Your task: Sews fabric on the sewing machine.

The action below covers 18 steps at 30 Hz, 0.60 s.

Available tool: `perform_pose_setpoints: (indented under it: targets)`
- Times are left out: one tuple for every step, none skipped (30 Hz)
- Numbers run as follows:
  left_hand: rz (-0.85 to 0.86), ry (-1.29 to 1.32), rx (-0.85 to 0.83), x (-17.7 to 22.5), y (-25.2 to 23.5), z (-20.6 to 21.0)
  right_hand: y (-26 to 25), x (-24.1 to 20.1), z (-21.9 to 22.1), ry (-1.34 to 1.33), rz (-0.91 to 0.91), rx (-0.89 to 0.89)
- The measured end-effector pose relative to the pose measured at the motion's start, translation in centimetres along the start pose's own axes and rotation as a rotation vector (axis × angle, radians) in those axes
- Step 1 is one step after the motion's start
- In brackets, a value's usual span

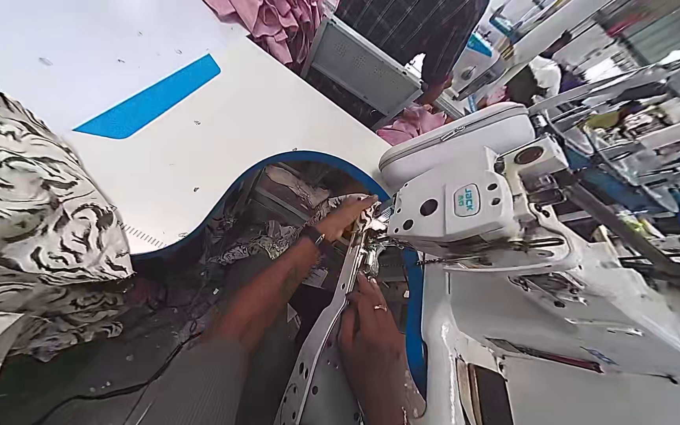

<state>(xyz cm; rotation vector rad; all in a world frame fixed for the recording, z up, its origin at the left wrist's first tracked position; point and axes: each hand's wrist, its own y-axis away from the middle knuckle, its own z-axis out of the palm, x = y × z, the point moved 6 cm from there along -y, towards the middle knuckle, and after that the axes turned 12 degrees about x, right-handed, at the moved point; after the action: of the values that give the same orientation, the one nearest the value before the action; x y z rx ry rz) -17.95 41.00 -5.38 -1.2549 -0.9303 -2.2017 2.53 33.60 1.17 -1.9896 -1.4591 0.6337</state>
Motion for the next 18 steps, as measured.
perform_pose_setpoints:
  targets:
    - [0.028,-0.050,0.034,1.1,-1.9,0.5,0.2,0.1,-0.1,0.003,0.007,0.001]
    - [0.032,-0.093,0.048,1.7,-3.3,1.1,0.5,0.3,-0.4,0.003,0.007,-0.001]
    - [0.023,-0.121,0.046,1.9,-4.1,1.4,0.3,0.2,-0.4,-0.001,0.004,0.008]
    - [0.008,-0.128,0.042,1.5,-3.9,1.6,0.1,0.1,-0.4,-0.003,-0.001,0.011]
    - [-0.014,-0.117,0.067,0.4,-2.8,1.6,-0.1,0.0,-0.3,0.001,-0.010,0.009]
    - [-0.037,-0.061,0.110,-1.2,-2.2,1.5,-0.2,-0.2,-0.2,0.002,-0.020,0.017]
    - [-0.066,0.005,0.169,-2.8,-1.7,1.4,-0.2,-0.2,-0.1,0.000,-0.028,0.037]
    - [-0.087,0.061,0.237,-4.4,-1.6,0.9,0.0,0.0,-0.1,-0.020,-0.018,0.053]
    - [-0.086,0.085,0.310,-5.4,-1.8,-0.2,0.1,0.3,-0.4,-0.064,0.018,0.051]
    - [-0.056,0.135,0.365,-5.5,-1.1,-1.6,0.5,1.0,-1.3,-0.147,0.100,0.030]
    - [0.011,0.227,0.372,-4.3,1.2,-3.1,1.2,1.7,-2.9,-0.293,0.255,0.003]
    - [0.154,0.298,0.303,-0.7,4.5,-4.1,1.0,1.9,-4.3,-0.439,0.417,0.048]
    - [0.331,0.281,0.213,3.5,9.5,-3.6,0.2,1.6,-5.2,-0.579,0.533,0.098]
    - [0.518,0.183,0.095,6.1,15.7,-1.0,-0.7,0.6,-5.8,-0.709,0.616,0.096]
    - [0.710,0.044,-0.038,7.0,22.3,2.7,-1.7,-0.6,-6.1,-0.829,0.689,0.044]
    - [0.900,-0.052,-0.157,6.8,28.1,6.0,-3.2,-1.1,-6.5,-0.937,0.743,0.001]
    - [1.052,-0.053,-0.251,6.7,33.0,8.1,-4.8,-0.1,-7.3,-1.039,0.711,-0.006]
    - [1.147,-0.073,-0.284,6.8,35.6,7.9,-7.0,2.6,-8.8,-1.152,0.520,0.002]
